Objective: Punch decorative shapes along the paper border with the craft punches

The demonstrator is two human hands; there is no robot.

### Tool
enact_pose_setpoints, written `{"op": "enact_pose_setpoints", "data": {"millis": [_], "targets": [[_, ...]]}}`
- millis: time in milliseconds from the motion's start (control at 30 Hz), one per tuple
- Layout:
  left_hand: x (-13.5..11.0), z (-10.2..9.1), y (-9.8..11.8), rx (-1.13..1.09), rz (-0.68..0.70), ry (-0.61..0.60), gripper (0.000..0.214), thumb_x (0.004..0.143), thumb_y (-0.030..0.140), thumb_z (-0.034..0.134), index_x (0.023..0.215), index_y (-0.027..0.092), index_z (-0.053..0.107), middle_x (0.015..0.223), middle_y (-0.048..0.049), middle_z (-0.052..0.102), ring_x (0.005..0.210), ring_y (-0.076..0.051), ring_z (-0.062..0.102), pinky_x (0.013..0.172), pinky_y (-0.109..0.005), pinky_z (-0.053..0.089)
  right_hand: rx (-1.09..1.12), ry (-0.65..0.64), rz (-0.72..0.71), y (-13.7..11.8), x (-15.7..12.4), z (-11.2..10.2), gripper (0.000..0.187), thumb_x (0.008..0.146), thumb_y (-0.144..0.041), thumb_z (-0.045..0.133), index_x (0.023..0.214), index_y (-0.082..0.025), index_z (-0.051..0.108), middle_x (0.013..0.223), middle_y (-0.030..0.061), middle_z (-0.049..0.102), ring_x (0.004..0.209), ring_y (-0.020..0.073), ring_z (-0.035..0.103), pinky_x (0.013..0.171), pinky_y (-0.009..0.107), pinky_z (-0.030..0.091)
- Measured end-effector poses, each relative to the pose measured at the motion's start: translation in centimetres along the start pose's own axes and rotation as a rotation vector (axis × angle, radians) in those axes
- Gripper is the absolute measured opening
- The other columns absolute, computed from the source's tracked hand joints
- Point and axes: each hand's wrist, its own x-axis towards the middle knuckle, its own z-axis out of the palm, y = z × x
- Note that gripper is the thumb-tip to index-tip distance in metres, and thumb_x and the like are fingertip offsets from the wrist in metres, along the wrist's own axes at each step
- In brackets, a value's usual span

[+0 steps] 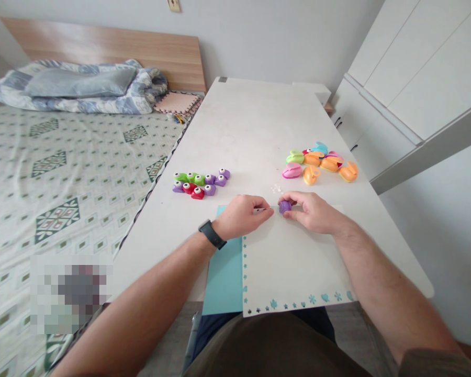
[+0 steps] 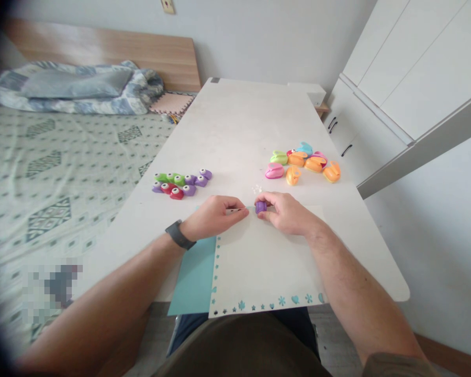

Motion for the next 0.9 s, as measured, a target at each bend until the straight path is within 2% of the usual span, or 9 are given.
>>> {"op": "enact_pose_setpoints", "data": {"millis": [233, 367, 500, 633, 900], "targets": [[-0.1, -0.1, -0.1, 0.022, -0.003, 0.006, 0.027, 0.093, 0.038, 0.058, 0.089, 0.019, 0.077, 0.083, -0.0018, 0.075, 0.072, -0.015, 0.063, 0.066, -0.026, 0.045, -0.011, 0.013, -0.008, 0.0, 0.0, 0.0, 0.023, 0.085, -0.023, 0.067, 0.108, -0.022, 0.069, 0.104, 0.0051, 0.072, 0.100, 0.0237, 0.066, 0.095, 0.040, 0.051], [-0.2, 0.0, 0.0, -0.028, 0.008, 0.041, 0.024, 0.090, 0.036, 0.064, 0.104, 0.021, 0.076, 0.104, -0.0025, 0.078, 0.093, -0.018, 0.070, 0.082, -0.028, 0.052, -0.012, 0.008, -0.002, -0.1, 0.0, 0.0, 0.022, 0.086, -0.023, 0.066, 0.108, -0.023, 0.068, 0.102, 0.0042, 0.072, 0.098, 0.0229, 0.066, 0.093, 0.039, 0.052], [-0.3, 0.4, 0.4, -0.045, 0.008, 0.094, 0.040, 0.085, 0.041, 0.072, 0.119, 0.020, 0.072, 0.118, -0.0057, 0.075, 0.104, -0.021, 0.071, 0.092, -0.032, 0.055, -0.019, 0.008, -0.018, -0.2, 0.0, 0.0, 0.021, 0.086, -0.022, 0.065, 0.107, -0.023, 0.068, 0.100, 0.0034, 0.072, 0.095, 0.0221, 0.066, 0.091, 0.038, 0.052], [-0.1, 1.2, 0.7, -0.008, 0.038, 0.110, 0.044, 0.083, 0.051, 0.075, 0.117, 0.021, 0.075, 0.119, -0.0066, 0.076, 0.106, -0.024, 0.071, 0.095, -0.035, 0.054, -0.044, 0.011, -0.041, -0.3, 0.0, 0.1, 0.024, 0.086, -0.021, 0.065, 0.110, -0.023, 0.069, 0.104, 0.0047, 0.072, 0.097, 0.0229, 0.066, 0.092, 0.039, 0.052], [0.4, 2.3, 0.6, -0.031, 0.005, 0.084, 0.041, 0.086, 0.051, 0.075, 0.117, 0.024, 0.075, 0.121, -0.0041, 0.076, 0.109, -0.025, 0.071, 0.096, -0.036, 0.053, -0.122, 0.033, -0.069, 0.0, 0.1, 0.4, 0.029, 0.085, -0.017, 0.065, 0.113, -0.024, 0.070, 0.107, 0.0059, 0.073, 0.099, 0.0250, 0.066, 0.091, 0.040, 0.052]]}}
